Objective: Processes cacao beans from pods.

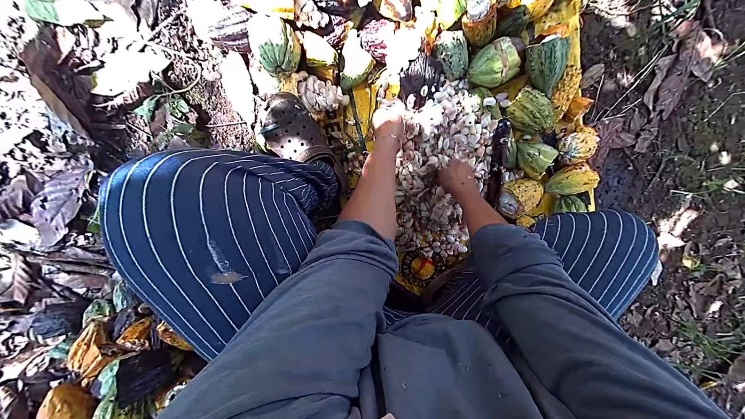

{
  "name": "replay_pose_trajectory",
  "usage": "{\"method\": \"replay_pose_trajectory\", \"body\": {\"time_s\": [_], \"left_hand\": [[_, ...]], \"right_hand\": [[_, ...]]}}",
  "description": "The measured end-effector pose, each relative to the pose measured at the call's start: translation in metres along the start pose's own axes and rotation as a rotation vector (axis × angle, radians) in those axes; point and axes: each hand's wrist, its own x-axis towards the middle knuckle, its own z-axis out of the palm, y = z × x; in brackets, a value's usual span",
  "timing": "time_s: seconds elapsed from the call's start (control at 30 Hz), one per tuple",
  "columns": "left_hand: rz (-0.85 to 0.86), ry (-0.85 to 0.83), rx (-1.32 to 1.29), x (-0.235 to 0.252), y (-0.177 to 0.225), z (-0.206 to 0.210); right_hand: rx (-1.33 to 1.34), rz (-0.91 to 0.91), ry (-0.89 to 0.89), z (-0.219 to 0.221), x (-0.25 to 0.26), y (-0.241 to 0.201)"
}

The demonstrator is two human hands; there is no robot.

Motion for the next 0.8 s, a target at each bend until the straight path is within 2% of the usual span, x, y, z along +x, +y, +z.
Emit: {"method": "replay_pose_trajectory", "body": {"time_s": [0.07, 0.17, 0.27, 0.33, 0.43, 0.57, 0.67, 0.73, 0.8], "left_hand": [[-0.004, 0.069, 0.028, 0.002, 0.000, 0.000], [0.049, 0.038, 0.130, 0.015, -0.004, 0.000], [0.197, -0.136, 0.280, 0.026, -0.023, 0.012], [0.281, -0.294, 0.533, 0.018, -0.030, 0.025], [0.279, -0.430, 0.779, -0.001, -0.039, 0.038], [0.094, -0.471, 0.648, 0.001, -0.045, 0.024], [0.049, -0.477, 0.593, 0.013, -0.050, 0.011], [0.092, -0.424, 0.570, 0.023, -0.052, 0.009], [0.106, -0.398, 0.598, 0.021, -0.047, 0.007]], "right_hand": [[-0.056, -0.056, 0.077, -0.020, -0.004, -0.012], [-0.085, -0.099, 0.033, -0.061, -0.006, -0.031], [0.091, -0.146, 0.087, -0.092, 0.011, -0.039], [0.107, -0.234, 0.146, -0.105, 0.032, -0.041], [0.029, -0.291, 0.039, -0.082, 0.056, -0.035], [-0.189, -0.309, -0.213, -0.031, 0.057, -0.024], [-0.399, -0.293, -0.437, -0.039, 0.049, -0.028], [-0.405, -0.257, -0.400, -0.066, 0.048, -0.040], [-0.223, -0.218, -0.162, -0.092, 0.048, -0.044]]}}
